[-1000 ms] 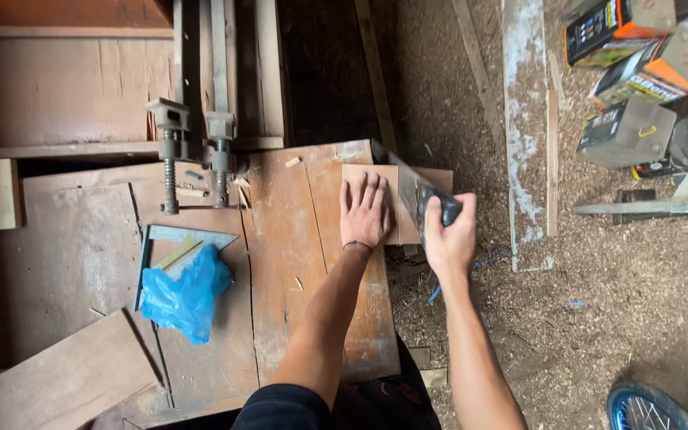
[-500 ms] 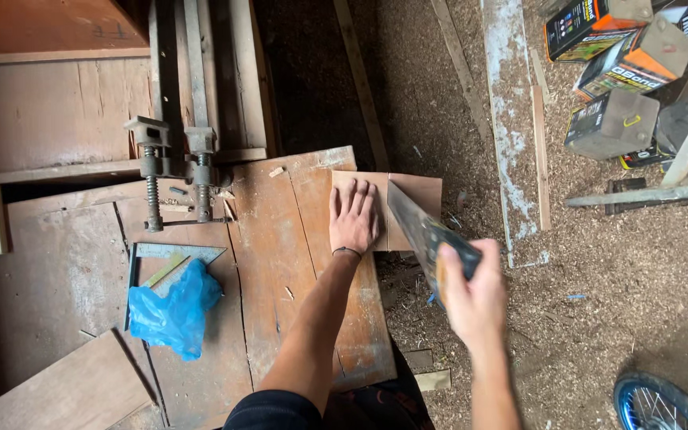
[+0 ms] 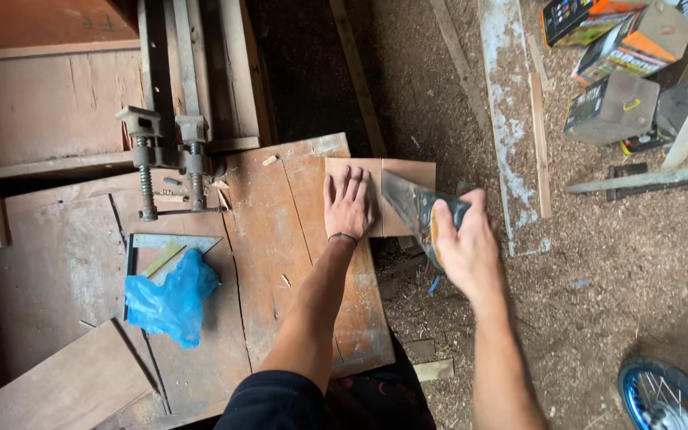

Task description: The person uses a hand saw to cut a small rectangular piece of wood on a workbench. After completing the cut, the person picks up the cut piece and places it on the workbench among other wood pieces and tools.

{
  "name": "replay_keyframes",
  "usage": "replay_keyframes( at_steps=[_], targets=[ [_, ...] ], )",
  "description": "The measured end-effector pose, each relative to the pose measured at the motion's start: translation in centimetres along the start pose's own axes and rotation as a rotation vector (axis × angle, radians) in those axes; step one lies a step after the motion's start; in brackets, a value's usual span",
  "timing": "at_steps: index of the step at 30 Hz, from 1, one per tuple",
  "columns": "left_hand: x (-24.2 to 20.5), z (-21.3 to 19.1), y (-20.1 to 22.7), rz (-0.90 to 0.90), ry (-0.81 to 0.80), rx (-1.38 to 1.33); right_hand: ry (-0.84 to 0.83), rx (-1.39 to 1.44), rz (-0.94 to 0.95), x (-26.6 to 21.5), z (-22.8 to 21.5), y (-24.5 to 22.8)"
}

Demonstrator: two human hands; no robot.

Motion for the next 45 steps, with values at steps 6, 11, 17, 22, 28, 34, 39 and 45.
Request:
replay_keyframes(
  at_steps=[6, 11, 17, 22, 28, 34, 39, 45],
  targets=[
    [-0.1, -0.1, -0.4, -0.033, -0.061, -0.052, 0.032, -0.053, 0.077, -5.4, -9.6, -1.3],
    [0.6, -0.8, -0.1, -0.02, 0.009, -0.035, -0.089, 0.056, -0.051, -1.3, -3.8, -6.1],
    [0.4, -1.0, 0.9, 0.042, -0.026, -0.136, -0.18, 0.12, 0.003, 2.7, 1.6, 3.0],
    [-0.2, -0.6, 0.1, 0.014, -0.033, -0.134, 0.018, 0.155, 0.066, 2.0, 0.5, 4.3],
    [0.3, -0.9, 0.0, -0.033, -0.052, -0.107, 0.041, 0.333, -0.007, 1.1, 3.7, 5.1],
    [0.0, -1.0, -0.1, -0.043, -0.107, -0.03, 0.09, 0.482, -0.075, -5.8, 12.7, 14.9],
    [-0.1, -0.6, 0.4, 0.019, -0.089, -0.089, -0.006, 0.691, 0.207, -8.0, 14.4, 17.5],
    [-0.2, -0.8, 1.1, 0.017, 0.033, -0.092, -0.132, 0.454, 0.284, -9.5, 3.8, 10.2]
  ],
)
Point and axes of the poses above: each hand's wrist, its own x-axis towards the middle knuckle, its own z-axis out of the palm, y = z × x, the point moved 7 cm from there along x, towards the middle knuckle, and after that the axes turned 7 degrees about y, right-handed, at the moved point
